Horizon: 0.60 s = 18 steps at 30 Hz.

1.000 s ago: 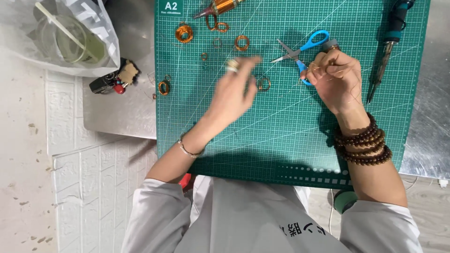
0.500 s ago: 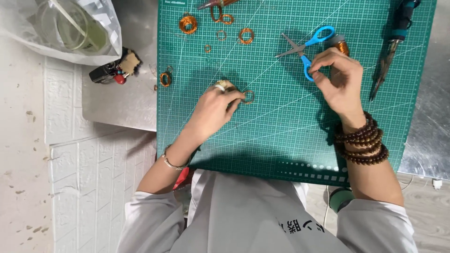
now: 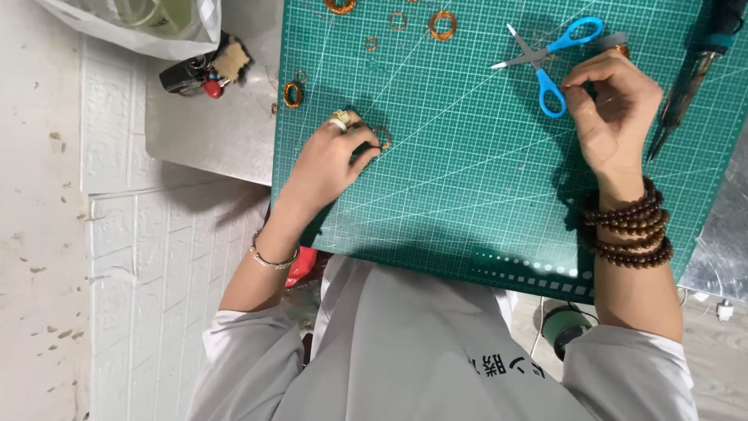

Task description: Assembling and inspecting small copper coils using scissors on a cutting mat

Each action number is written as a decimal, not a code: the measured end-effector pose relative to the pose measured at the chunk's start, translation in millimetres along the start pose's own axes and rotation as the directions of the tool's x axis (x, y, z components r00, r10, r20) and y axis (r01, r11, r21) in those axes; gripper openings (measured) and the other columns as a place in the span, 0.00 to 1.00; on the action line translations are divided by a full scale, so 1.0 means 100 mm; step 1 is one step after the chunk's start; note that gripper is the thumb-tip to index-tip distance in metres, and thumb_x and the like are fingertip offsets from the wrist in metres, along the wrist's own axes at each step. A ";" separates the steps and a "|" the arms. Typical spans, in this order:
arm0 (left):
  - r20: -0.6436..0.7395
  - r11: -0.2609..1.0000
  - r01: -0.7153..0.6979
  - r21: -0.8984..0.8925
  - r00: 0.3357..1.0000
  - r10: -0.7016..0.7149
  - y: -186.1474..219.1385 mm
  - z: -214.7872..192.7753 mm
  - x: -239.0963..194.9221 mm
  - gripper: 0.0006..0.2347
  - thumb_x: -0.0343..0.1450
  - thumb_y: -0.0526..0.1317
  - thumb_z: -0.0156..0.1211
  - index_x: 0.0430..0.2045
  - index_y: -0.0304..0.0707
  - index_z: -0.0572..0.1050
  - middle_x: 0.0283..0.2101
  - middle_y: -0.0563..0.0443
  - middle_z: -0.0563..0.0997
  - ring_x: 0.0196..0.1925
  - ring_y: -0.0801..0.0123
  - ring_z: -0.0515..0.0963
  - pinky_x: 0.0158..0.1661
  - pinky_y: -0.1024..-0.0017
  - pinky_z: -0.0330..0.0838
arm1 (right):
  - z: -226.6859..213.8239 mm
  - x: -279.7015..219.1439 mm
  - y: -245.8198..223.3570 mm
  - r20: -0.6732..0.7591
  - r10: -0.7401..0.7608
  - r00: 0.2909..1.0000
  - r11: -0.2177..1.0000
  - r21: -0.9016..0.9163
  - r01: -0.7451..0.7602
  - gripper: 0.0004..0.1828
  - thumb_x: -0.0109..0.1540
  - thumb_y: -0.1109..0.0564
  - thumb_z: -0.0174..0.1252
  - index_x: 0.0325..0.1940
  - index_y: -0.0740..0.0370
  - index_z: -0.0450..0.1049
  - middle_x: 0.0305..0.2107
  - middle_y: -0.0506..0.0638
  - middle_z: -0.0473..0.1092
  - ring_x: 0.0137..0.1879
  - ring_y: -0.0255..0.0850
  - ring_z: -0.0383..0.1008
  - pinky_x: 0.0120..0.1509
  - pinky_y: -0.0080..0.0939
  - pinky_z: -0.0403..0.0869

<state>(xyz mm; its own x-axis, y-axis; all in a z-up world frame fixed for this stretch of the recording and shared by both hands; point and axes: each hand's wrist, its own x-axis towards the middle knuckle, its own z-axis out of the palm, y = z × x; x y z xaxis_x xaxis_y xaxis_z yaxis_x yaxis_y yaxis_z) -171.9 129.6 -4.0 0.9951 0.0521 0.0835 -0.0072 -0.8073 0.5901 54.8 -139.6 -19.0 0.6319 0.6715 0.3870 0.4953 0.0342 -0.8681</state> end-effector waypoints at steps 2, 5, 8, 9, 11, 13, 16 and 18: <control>0.000 1.000 0.015 -0.016 1.000 -0.015 -0.03 0.00 -0.01 0.04 0.70 0.36 0.55 0.30 0.33 0.74 0.36 0.44 0.71 0.36 0.58 0.72 0.35 0.62 0.69 | 0.00 0.00 0.01 -0.002 -0.009 1.000 1.000 -0.003 0.009 0.03 0.66 0.74 0.50 0.38 0.76 0.68 0.36 0.63 0.67 0.43 0.50 0.65 0.52 0.46 0.65; 0.001 1.000 -0.006 0.007 1.000 0.006 -0.04 0.00 -0.01 0.05 0.71 0.37 0.54 0.30 0.33 0.74 0.35 0.44 0.71 0.35 0.57 0.71 0.34 0.62 0.68 | 0.00 -0.01 0.01 -0.009 0.026 1.000 1.000 0.014 -0.026 0.04 0.68 0.68 0.51 0.40 0.75 0.67 0.36 0.62 0.67 0.44 0.49 0.65 0.52 0.44 0.65; 0.094 0.995 -0.035 0.095 0.995 0.026 -0.02 0.01 0.01 0.06 0.70 0.35 0.50 0.28 0.30 0.71 0.36 0.45 0.69 0.37 0.61 0.70 0.37 0.67 0.69 | 0.01 0.02 -0.04 0.001 0.003 1.000 1.000 -0.013 -0.003 0.05 0.67 0.67 0.51 0.39 0.74 0.68 0.35 0.60 0.67 0.41 0.47 0.65 0.50 0.43 0.64; 0.059 0.988 -0.071 0.136 0.996 0.063 -0.04 0.03 0.01 0.04 0.68 0.34 0.54 0.28 0.30 0.70 0.40 0.43 0.67 0.40 0.58 0.70 0.38 0.64 0.71 | 0.02 0.02 -0.06 -0.004 0.036 0.999 0.999 0.000 -0.036 0.04 0.67 0.68 0.51 0.38 0.73 0.68 0.35 0.60 0.67 0.40 0.46 0.65 0.48 0.42 0.65; 0.020 0.976 -0.110 0.187 0.994 0.108 -0.07 -0.04 0.07 0.05 0.65 0.33 0.58 0.27 0.30 0.68 0.45 0.40 0.64 0.44 0.54 0.69 0.38 0.62 0.74 | 0.02 0.04 -0.07 -0.013 0.056 0.998 0.998 0.012 -0.056 0.02 0.66 0.69 0.51 0.38 0.72 0.68 0.34 0.59 0.66 0.39 0.44 0.65 0.45 0.40 0.65; -0.009 0.979 -0.007 0.203 1.000 0.009 -0.07 -0.19 0.15 0.06 0.65 0.33 0.59 0.26 0.28 0.70 0.47 0.33 0.69 0.39 0.59 0.74 0.31 0.75 0.77 | 0.03 0.02 -0.04 -0.026 0.084 0.996 0.996 0.009 -0.084 0.03 0.65 0.68 0.51 0.37 0.73 0.69 0.34 0.59 0.67 0.41 0.45 0.66 0.46 0.40 0.66; -0.239 0.972 0.036 0.232 0.971 0.021 -0.23 -0.47 0.34 0.03 0.68 0.30 0.58 0.29 0.30 0.69 0.40 0.39 0.74 0.37 0.59 0.76 0.32 0.74 0.76 | 0.02 0.00 0.02 -0.010 0.094 0.995 0.995 0.010 -0.094 0.05 0.66 0.64 0.53 0.37 0.72 0.69 0.35 0.58 0.66 0.41 0.44 0.65 0.44 0.38 0.66; -0.276 0.945 0.075 0.317 0.961 0.017 -0.47 -0.46 0.46 0.04 0.68 0.31 0.58 0.30 0.34 0.68 0.34 0.44 0.73 0.28 0.63 0.73 0.26 0.73 0.68 | 0.04 0.00 -0.01 -0.008 0.099 0.995 0.995 -0.009 -0.099 0.04 0.65 0.66 0.52 0.37 0.71 0.69 0.35 0.58 0.66 0.41 0.45 0.66 0.43 0.38 0.66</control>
<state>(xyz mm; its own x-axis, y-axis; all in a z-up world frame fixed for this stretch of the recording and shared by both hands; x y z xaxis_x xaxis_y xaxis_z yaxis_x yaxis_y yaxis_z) -130.0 197.2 9.1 0.9292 0.1987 0.3117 0.0986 -0.9459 0.3092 52.3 -136.4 -19.5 0.6824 0.6658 0.3018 0.4358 -0.0390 -0.8992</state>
